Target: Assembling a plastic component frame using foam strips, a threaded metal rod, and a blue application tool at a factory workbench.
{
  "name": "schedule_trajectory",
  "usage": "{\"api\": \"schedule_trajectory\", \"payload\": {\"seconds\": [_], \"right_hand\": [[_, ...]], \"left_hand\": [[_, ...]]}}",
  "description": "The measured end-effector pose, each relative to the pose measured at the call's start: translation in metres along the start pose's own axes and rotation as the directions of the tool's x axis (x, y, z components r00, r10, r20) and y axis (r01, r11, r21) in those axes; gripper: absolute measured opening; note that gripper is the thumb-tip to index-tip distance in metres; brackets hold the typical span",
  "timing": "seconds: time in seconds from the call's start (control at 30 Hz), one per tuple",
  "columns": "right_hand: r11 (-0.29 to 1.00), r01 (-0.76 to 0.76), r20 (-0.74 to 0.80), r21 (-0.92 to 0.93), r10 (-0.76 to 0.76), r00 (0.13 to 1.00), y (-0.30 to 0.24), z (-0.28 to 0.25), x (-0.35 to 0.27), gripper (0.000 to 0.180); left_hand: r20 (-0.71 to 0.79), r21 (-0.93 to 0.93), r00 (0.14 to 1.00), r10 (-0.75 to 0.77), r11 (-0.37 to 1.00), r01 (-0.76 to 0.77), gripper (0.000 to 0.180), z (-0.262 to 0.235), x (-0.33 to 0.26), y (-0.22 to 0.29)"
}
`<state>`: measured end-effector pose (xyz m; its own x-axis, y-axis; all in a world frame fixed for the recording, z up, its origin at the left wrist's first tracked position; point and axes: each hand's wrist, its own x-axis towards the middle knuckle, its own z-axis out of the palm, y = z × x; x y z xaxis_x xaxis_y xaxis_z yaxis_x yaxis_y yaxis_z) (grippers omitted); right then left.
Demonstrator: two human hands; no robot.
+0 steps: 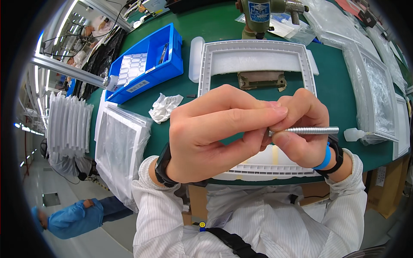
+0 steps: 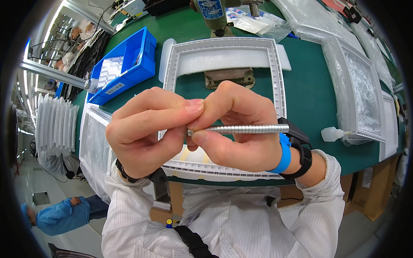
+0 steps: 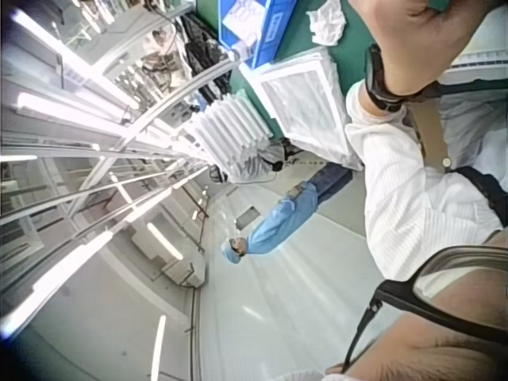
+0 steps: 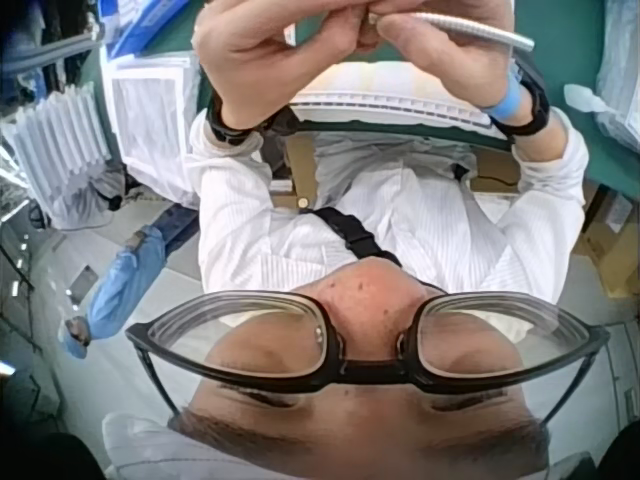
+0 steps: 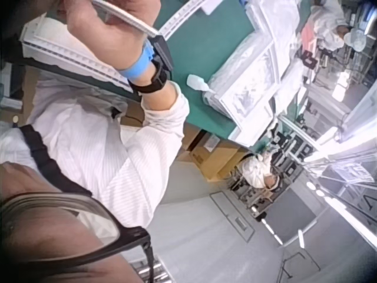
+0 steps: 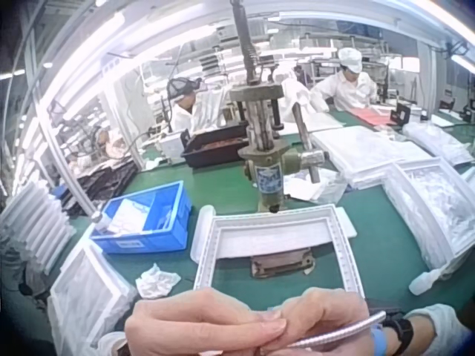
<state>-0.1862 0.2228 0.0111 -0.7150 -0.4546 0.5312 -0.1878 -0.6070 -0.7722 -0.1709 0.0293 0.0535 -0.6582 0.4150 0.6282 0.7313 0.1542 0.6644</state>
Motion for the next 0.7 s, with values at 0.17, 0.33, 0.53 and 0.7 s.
{"api": "schedule_trajectory", "payload": {"seconds": [0.17, 0.33, 0.53, 0.7], "right_hand": [[1.000, -0.021, 0.033, 0.006, 0.021, 0.999, -0.0010, -0.0009, -0.0002, 0.019], [1.000, -0.009, 0.017, 0.019, 0.008, 1.000, -0.0024, -0.0003, 0.0012, 0.021], [0.999, -0.029, 0.051, 0.015, 0.028, 0.998, -0.0046, -0.0006, 0.0020, 0.023], [0.997, -0.079, 0.031, 0.018, 0.078, 0.996, -0.0099, 0.0022, 0.0031, 0.022]], "left_hand": [[-0.022, 0.052, 0.999, 0.034, 0.998, -0.033, 0.040, 0.0014, -0.0011, 0.0024], [-0.040, 0.058, 0.999, 0.014, 0.998, -0.012, 0.041, 0.0011, -0.0009, 0.0061], [-0.106, -0.018, 0.989, -0.105, 0.994, 0.104, 0.038, 0.0046, -0.0035, 0.0083], [-0.105, -0.201, 0.985, -0.138, 0.973, 0.115, 0.031, 0.0036, -0.0030, 0.0069]]}}
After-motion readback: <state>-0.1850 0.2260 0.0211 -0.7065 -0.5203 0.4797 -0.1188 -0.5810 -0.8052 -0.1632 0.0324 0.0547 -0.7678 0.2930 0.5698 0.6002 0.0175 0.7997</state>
